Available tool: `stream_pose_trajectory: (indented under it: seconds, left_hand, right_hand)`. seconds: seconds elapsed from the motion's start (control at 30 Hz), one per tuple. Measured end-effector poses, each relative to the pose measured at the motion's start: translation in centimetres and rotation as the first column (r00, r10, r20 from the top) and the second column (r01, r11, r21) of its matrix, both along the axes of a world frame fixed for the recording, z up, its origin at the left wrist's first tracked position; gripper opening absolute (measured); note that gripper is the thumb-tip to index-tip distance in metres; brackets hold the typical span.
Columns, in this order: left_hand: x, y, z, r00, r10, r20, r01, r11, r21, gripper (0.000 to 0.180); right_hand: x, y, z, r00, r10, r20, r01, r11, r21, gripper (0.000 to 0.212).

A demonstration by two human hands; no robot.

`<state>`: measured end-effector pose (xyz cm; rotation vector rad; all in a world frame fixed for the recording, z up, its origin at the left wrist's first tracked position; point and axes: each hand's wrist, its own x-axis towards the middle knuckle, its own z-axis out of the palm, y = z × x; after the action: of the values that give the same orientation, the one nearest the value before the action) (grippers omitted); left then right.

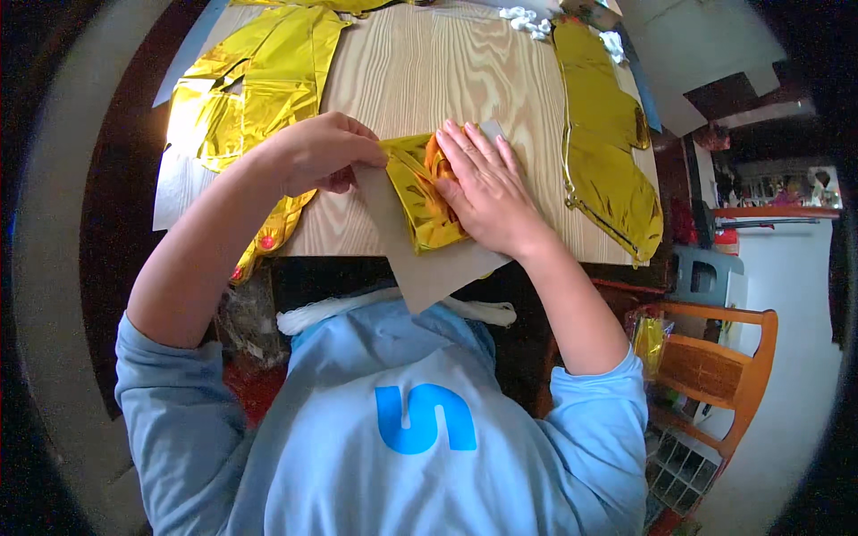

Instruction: Folding gold foil sheets into smaller squares on a wooden board.

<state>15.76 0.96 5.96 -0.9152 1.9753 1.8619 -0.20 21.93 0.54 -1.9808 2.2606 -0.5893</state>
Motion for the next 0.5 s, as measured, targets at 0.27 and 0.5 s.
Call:
stream_pose_trajectory:
  seconds: [0.27,0.5]
  left_hand:
    - [1.1,0.2,-1.1,0.975,0.212,0.06,-0.216,0.973,0.076,0.028]
    - [2.5,3.1,1.1,0.981,-0.187,0.047,0.09,0.224,-0.97,0.028]
  right_hand:
    - [1.0,-0.4,0.2,0.995,-0.054,-0.089,0.061,0.995,0.078,0.063]
    - [2.3,-1.0,-0.5,0.981,-0.157,-0.111,0.164,0.985,0.056,0.067]
